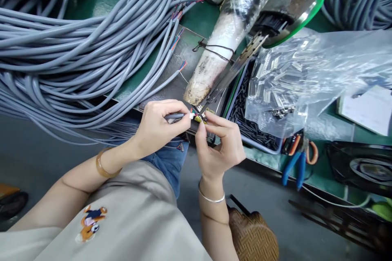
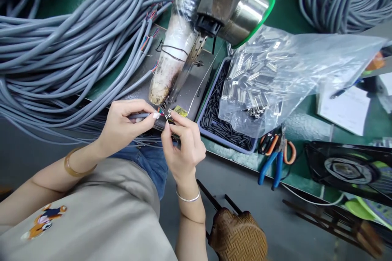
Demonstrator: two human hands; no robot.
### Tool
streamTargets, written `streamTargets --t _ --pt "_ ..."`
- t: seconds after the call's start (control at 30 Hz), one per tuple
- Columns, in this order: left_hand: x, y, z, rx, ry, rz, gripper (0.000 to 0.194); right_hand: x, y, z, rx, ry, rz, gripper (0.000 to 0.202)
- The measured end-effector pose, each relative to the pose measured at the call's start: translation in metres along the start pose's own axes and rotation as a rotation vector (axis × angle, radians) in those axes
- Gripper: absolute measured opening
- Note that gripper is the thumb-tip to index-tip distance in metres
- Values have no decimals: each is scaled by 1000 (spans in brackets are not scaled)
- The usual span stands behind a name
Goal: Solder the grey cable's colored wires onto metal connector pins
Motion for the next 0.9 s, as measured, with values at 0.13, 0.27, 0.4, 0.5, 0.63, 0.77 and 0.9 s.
streamTargets --t 0.13,0.27,0.4,0.5,0.63,0.77,0.9 --pt "-7 2 2 0 -48 28 15 3 2 4 19 12 15 19" --pt "-9 5 4 5 -53 36 15 2 3 4 35 20 18 21" --pt "-6 3 4 65 -17 62 14 1 2 0 74 60 -26 19" --pt "-3 2 2 84 -7 77 14 1 2 -1 98 83 -49 19" --pt "-1 0 -3 98 -15 79 14 4 5 -2 81 122 -60 19" --pt "2 -3 -9 127 6 17 14 5 10 -6 61 146 -63 19" --pt "7 -6 -17 291 107 -142 17 2 13 -11 21 137 -70 23"
Point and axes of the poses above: each hand's wrist, its own z-axis towards the middle knuckle, its own y-axis out of the back of the hand, x = y × z, the point moved 5 cm from there along z, towards the middle knuckle
